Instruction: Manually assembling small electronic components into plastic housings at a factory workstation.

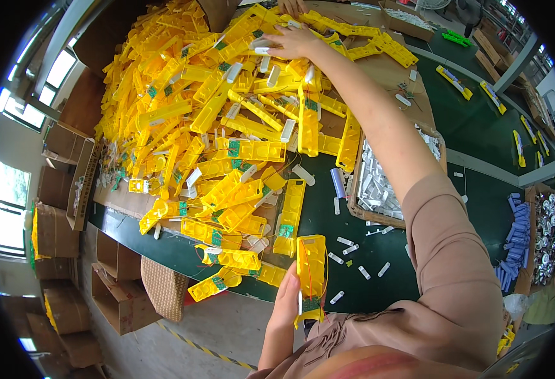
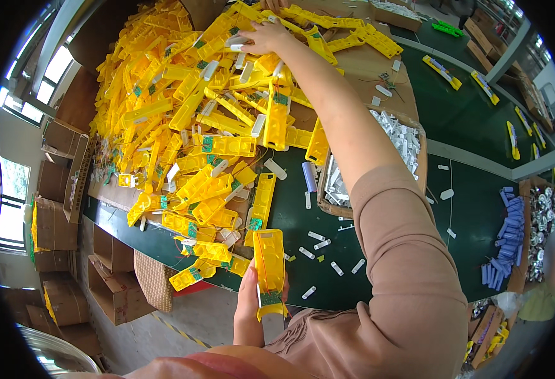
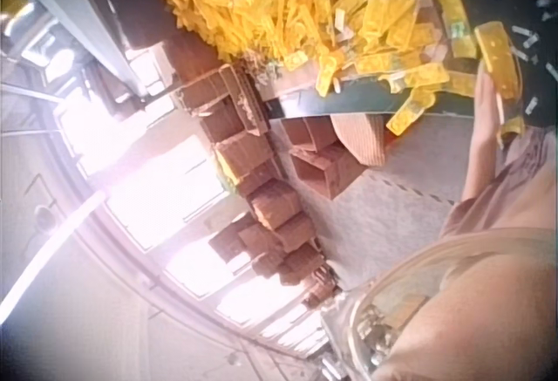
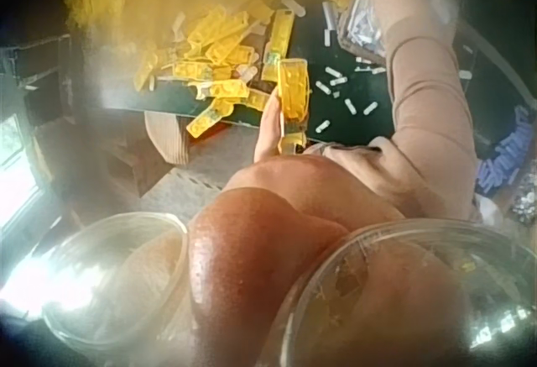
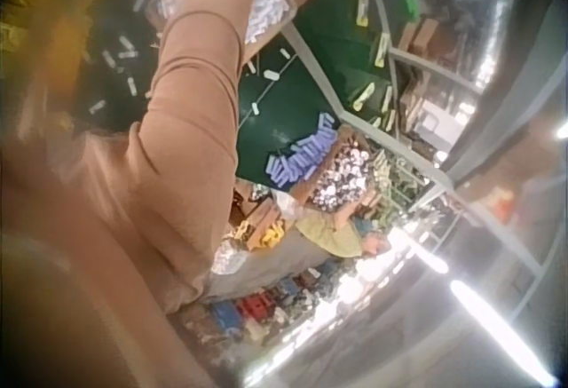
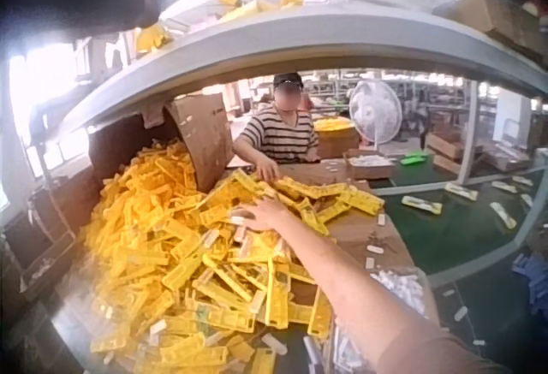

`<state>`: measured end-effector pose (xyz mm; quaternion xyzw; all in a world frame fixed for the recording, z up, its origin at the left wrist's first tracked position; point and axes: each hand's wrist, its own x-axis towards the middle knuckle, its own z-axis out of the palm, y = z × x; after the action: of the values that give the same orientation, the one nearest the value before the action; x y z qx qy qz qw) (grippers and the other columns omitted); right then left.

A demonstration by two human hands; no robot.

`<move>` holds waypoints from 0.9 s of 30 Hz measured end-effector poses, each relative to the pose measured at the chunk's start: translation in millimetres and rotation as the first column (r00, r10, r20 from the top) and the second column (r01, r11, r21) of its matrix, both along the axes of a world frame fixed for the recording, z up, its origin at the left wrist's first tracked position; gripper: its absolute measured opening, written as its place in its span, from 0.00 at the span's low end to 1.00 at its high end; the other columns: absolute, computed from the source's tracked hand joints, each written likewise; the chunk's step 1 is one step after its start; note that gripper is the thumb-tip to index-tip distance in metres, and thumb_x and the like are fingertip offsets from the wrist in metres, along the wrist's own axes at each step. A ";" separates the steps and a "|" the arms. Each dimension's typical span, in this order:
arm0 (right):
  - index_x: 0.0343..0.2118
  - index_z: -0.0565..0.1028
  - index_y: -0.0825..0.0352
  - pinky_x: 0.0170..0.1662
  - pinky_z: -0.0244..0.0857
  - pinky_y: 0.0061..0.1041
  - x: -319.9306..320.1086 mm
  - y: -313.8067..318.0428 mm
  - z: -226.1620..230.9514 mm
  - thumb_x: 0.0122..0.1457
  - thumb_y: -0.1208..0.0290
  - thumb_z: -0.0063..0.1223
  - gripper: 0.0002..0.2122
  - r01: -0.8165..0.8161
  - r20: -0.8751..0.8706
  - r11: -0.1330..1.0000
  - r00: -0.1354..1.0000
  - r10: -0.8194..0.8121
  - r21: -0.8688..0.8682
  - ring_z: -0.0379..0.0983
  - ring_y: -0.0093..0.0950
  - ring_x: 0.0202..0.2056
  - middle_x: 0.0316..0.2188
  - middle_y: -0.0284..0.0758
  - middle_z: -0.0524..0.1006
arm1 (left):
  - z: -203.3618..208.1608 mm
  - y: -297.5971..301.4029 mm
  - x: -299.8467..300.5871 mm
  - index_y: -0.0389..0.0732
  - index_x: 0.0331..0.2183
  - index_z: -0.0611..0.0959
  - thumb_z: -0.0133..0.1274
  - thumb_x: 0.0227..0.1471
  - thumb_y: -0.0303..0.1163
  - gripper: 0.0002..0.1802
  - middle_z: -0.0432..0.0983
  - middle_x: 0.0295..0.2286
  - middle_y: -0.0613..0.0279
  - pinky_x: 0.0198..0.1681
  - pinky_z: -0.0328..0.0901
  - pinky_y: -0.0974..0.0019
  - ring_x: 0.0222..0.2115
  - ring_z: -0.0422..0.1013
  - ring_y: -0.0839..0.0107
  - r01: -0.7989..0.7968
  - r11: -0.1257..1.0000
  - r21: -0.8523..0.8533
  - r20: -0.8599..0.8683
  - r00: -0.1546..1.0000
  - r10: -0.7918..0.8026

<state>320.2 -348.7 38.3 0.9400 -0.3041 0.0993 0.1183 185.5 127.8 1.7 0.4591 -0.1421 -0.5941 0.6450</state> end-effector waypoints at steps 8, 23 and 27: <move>0.45 0.68 0.62 0.32 0.64 0.24 -156.9 88.4 53.6 0.55 0.65 0.42 0.15 -0.439 0.555 0.881 0.783 0.280 0.176 0.70 0.28 0.29 0.34 0.37 0.73 | -0.5 -16.9 -9.3 0.37 0.51 0.57 0.34 0.50 0.58 0.38 0.67 0.27 0.56 0.22 0.63 0.69 0.20 0.67 0.68 -0.028 0.995 -0.099 -0.104 0.994 0.018; 0.36 0.69 0.70 0.31 0.61 0.15 -363.6 347.8 4.7 0.57 0.68 0.43 0.11 -0.663 0.772 0.402 0.491 -0.404 0.632 0.66 0.14 0.28 0.26 0.29 0.70 | 34.7 -51.2 -108.8 0.43 0.52 0.56 0.30 0.51 0.42 0.27 0.66 0.37 0.57 0.33 0.66 0.68 0.33 0.68 0.71 0.161 0.934 -0.319 0.161 0.980 -0.114; 0.35 0.70 0.70 0.30 0.60 0.14 -385.6 353.1 11.9 0.58 0.66 0.38 0.12 -0.785 0.844 0.340 0.405 -0.352 0.519 0.64 0.15 0.27 0.24 0.28 0.69 | 48.8 -42.5 -131.8 0.41 0.49 0.60 0.29 0.55 0.45 0.24 0.68 0.33 0.52 0.28 0.67 0.66 0.25 0.69 0.67 0.185 0.904 -0.385 0.233 0.967 -0.098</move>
<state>-65.4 4.4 50.1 0.6610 -0.1482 0.4033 -0.6152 53.7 85.3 50.5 0.3641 -0.3613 -0.5461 0.6623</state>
